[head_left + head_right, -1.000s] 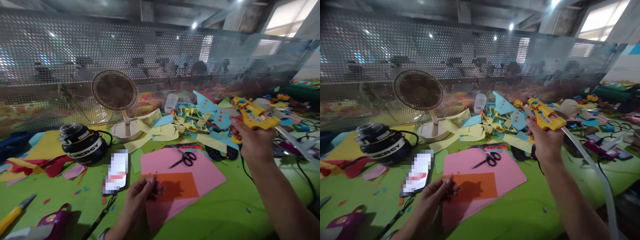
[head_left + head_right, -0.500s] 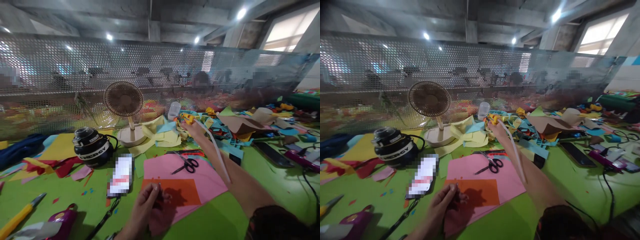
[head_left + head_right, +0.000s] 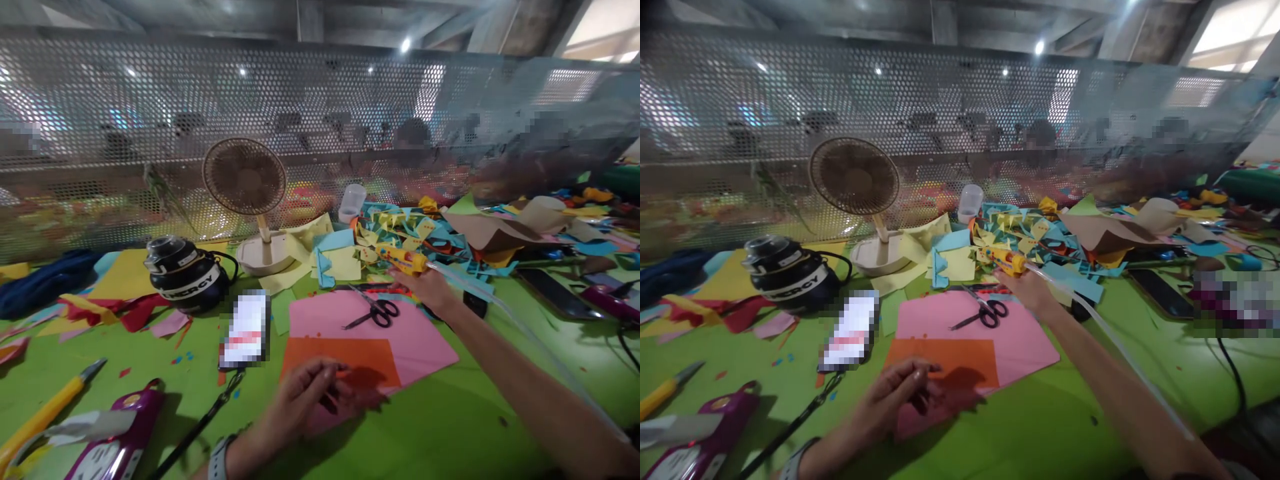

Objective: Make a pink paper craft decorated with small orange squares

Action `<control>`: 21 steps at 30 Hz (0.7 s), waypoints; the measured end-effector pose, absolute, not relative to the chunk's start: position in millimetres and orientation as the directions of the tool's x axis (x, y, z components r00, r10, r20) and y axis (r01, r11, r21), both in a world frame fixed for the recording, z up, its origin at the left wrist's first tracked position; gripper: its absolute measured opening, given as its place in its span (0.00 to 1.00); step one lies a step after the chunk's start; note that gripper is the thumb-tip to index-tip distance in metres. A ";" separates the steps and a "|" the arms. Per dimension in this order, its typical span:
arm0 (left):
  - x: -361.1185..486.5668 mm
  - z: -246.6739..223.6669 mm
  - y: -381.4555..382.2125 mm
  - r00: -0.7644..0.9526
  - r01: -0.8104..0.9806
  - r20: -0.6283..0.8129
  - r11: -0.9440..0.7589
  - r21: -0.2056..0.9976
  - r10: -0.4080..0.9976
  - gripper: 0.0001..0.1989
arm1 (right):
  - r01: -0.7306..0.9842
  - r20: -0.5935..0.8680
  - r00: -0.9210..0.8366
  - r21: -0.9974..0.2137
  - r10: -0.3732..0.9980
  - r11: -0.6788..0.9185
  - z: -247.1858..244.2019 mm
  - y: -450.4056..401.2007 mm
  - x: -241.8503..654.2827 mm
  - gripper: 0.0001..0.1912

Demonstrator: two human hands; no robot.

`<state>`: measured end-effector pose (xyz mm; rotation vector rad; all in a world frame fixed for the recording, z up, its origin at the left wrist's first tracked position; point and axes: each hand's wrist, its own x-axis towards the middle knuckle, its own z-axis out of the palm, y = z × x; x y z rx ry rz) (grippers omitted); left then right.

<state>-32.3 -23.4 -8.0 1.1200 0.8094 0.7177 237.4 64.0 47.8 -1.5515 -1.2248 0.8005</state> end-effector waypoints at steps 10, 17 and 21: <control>-38.2 27.5 -46.9 0.763 0.349 -0.380 0.161 0.923 0.523 0.16 | 0.317 0.117 0.284 -0.948 0.951 0.022 36.8 50.6 251.5 0.14; -27.7 25.5 16.2 0.503 0.523 -0.024 -0.282 0.805 0.864 0.15 | 0.348 0.050 0.274 -0.936 0.960 -0.050 33.4 46.6 250.2 0.14; -5.2 13.5 50.0 0.416 0.741 0.040 -0.364 0.564 0.909 0.17 | 0.267 0.076 0.219 -0.964 0.973 0.015 32.9 45.0 243.0 0.14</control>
